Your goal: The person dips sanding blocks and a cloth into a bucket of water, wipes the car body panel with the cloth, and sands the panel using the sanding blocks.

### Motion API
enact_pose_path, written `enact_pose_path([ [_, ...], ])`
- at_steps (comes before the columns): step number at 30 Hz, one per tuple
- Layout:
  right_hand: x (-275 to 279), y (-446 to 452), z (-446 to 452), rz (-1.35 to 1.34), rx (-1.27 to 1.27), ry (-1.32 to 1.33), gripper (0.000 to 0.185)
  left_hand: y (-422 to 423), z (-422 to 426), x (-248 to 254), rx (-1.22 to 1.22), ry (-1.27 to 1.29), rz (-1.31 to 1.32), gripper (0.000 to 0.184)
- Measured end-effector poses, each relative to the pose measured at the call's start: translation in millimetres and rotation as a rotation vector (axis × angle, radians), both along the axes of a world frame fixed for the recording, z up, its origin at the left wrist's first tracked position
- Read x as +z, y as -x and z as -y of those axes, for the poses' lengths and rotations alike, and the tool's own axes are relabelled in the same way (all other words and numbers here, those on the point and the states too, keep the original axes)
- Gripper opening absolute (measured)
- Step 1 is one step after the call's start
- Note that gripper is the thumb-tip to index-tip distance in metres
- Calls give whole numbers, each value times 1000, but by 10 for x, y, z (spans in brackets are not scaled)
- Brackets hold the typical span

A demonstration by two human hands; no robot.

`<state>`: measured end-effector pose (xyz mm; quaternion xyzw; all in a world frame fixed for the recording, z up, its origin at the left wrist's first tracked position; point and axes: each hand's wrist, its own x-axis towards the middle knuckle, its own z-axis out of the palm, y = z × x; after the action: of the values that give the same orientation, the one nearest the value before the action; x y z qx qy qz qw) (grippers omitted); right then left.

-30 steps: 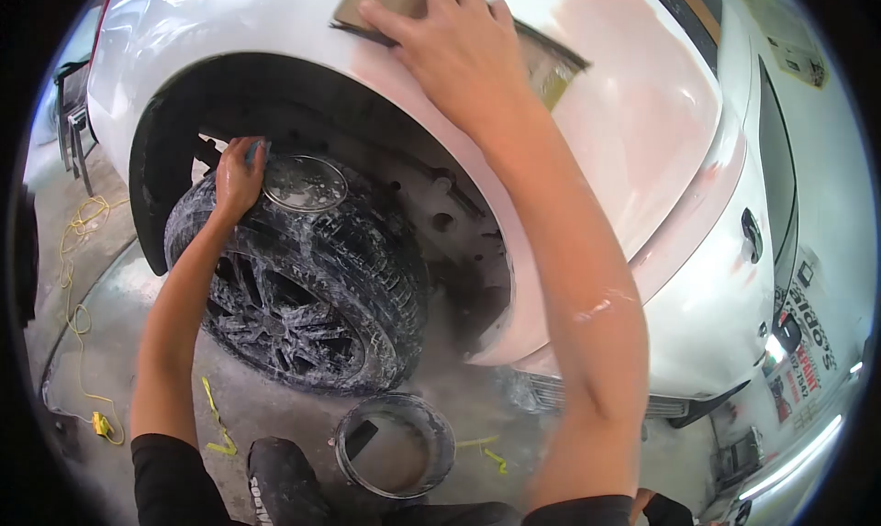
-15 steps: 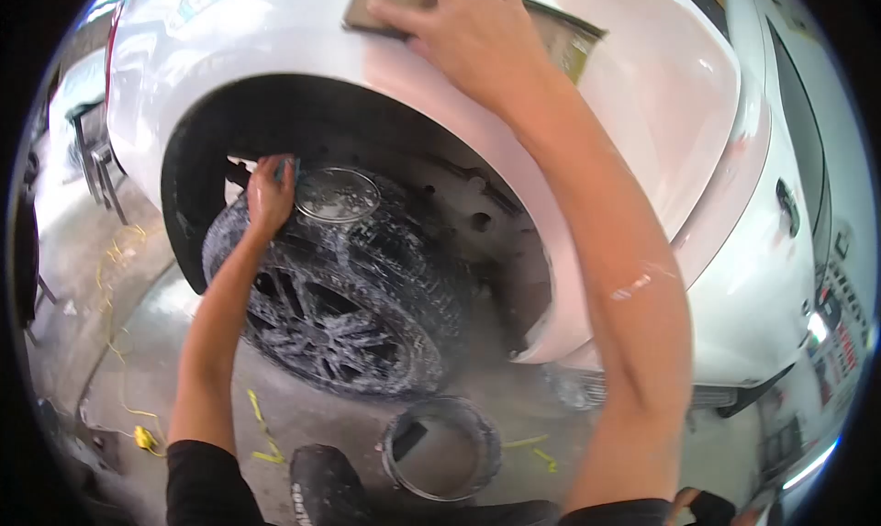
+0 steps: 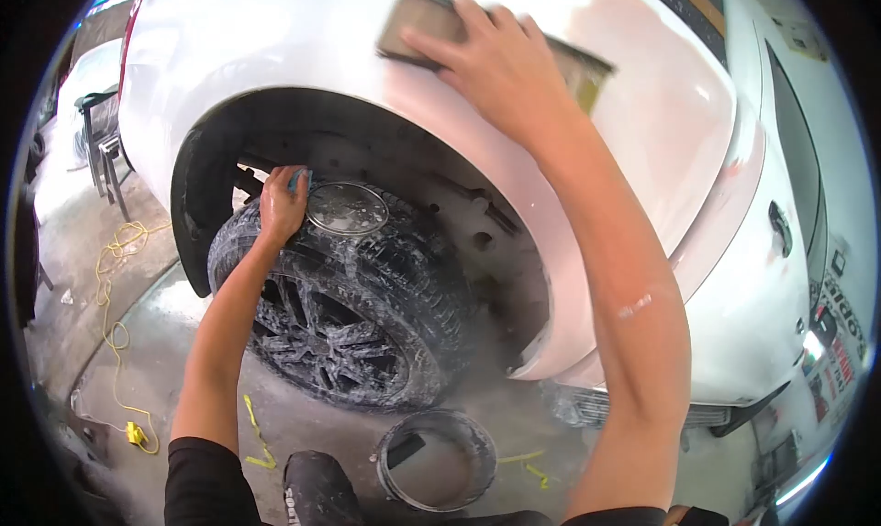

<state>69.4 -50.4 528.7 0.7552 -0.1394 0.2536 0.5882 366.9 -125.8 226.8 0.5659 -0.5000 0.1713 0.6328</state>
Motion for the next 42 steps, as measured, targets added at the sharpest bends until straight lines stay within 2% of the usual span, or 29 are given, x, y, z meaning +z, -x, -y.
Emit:
enact_pose_path([
  [5, -585, 1147, -328, 125, -177, -147, 69, -41, 28, -48, -30, 52, -30, 25],
  [8, -432, 718, -251, 115, -122, -86, 69, -10, 0, 38, -52, -45, -85, 24],
  [9, -313, 400, -218, 100, -102, -49, 68, -27, 41, 6, -22, 11, -48, 24],
  [12, 2, -300, -125, 145, -133, 2, 52, -47, 63, -63, -15, 60, -30, 24],
  [14, 46, -237, -60, 96, -45, 14, 54, -19, 49, -39, -40, 44, -71, 24],
  [20, -777, 1356, -318, 180, -198, -182, 73, -49, 31, -64, -25, 102, -30, 26],
  [23, -527, 880, -260, 116, -133, -109, 72, -38, -9, 3, -57, 61, -53, 26],
  [26, 20, 68, -20, 11, 65, -29, 59, -55, 45, -38, -35, 36, -29, 26],
  [27, 110, -119, -23, 43, 22, -24, 56, -45, 28, -42, -22, 47, -21, 26],
  [30, 94, 16, -48, 10, 9, -44, 54, -40, 42, -68, -20, 67, -64, 25],
  [33, -389, 821, -202, 46, -92, -122, 68, -7, -38, -26, -62, 61, -111, 25],
  [36, -605, 968, -281, 110, -122, -161, 75, -41, 9, -22, -50, 43, -53, 27],
  [40, -211, -138, -100, -25, 26, 13, 54, -55, 42, -41, -41, 37, -38, 28],
  [42, -100, -354, -153, -19, -78, -48, 48, -58, 64, -46, -33, 52, -34, 27],
])
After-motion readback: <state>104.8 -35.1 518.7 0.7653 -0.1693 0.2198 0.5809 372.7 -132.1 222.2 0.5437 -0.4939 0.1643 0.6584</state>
